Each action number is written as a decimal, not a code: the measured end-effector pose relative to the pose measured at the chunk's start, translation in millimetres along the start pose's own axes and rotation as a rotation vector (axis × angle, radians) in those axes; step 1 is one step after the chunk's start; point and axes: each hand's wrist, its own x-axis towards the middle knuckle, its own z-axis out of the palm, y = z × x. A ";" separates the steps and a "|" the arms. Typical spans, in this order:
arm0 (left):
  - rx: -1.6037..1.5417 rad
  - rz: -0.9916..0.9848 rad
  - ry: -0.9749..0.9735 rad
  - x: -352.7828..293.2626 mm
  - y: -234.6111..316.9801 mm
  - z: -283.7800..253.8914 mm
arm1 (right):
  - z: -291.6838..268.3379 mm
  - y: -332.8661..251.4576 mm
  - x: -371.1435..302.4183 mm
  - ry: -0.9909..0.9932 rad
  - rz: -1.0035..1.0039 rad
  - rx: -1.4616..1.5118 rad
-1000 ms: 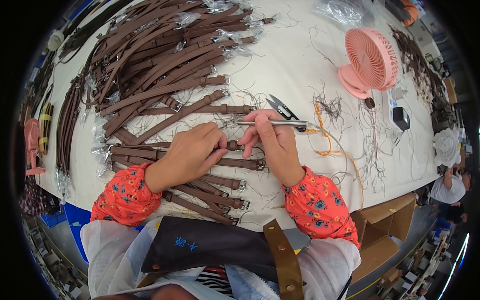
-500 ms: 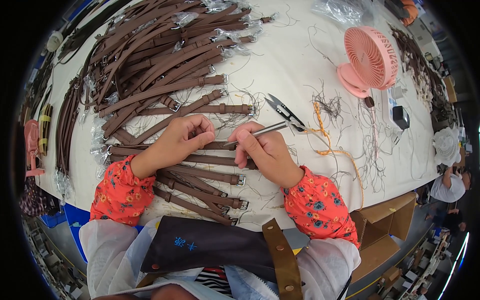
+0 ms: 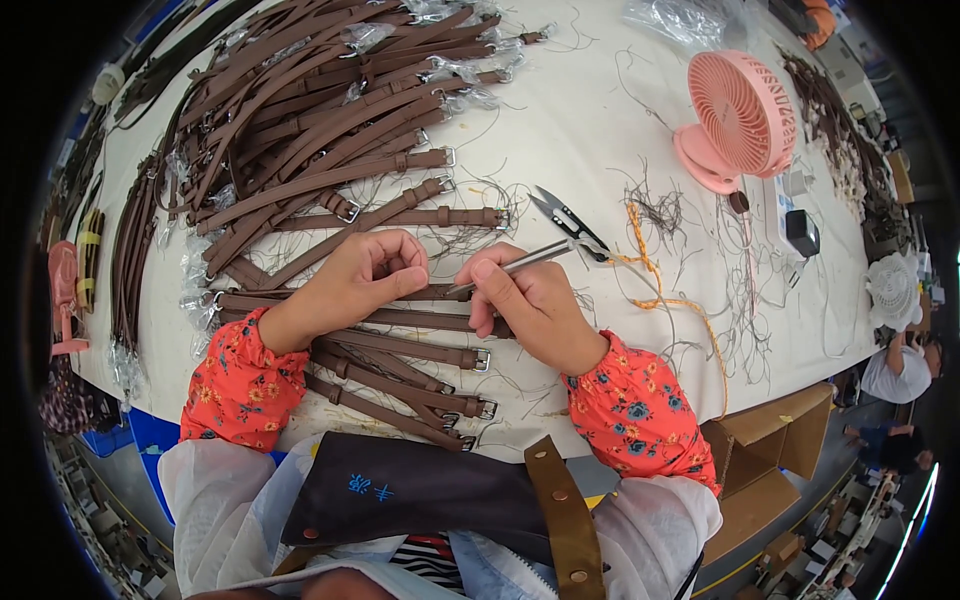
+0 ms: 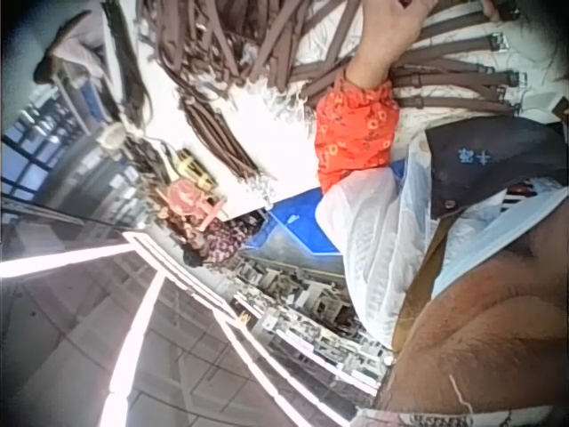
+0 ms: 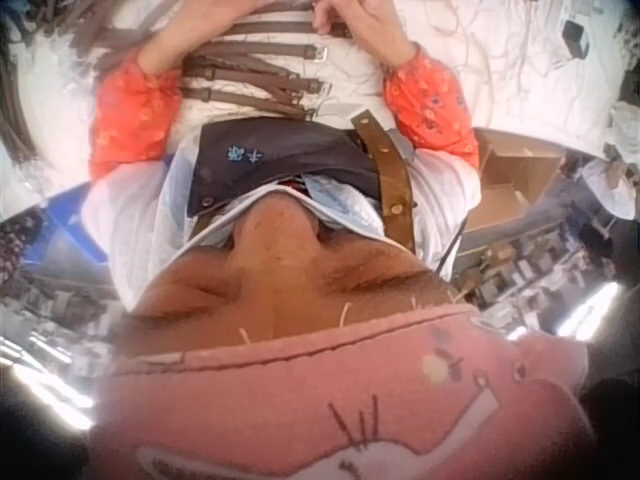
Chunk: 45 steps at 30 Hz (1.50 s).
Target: Finishing and trimming small brown leather straps using a pick tool and tweezers.
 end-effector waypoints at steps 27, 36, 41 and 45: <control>0.167 0.123 -0.259 -8.3 10.6 -9.3 | 0.9 -1.9 0.3 0.022 -0.012 0.003; 0.545 0.284 0.015 -9.6 4.2 15.2 | 1.2 2.3 1.7 0.117 -0.046 0.085; 0.549 0.313 0.085 -8.4 1.6 17.3 | -1.0 2.0 1.3 0.109 -0.050 0.117; 0.483 0.239 0.093 -6.3 2.7 14.7 | 0.0 1.5 0.7 0.043 -0.013 0.067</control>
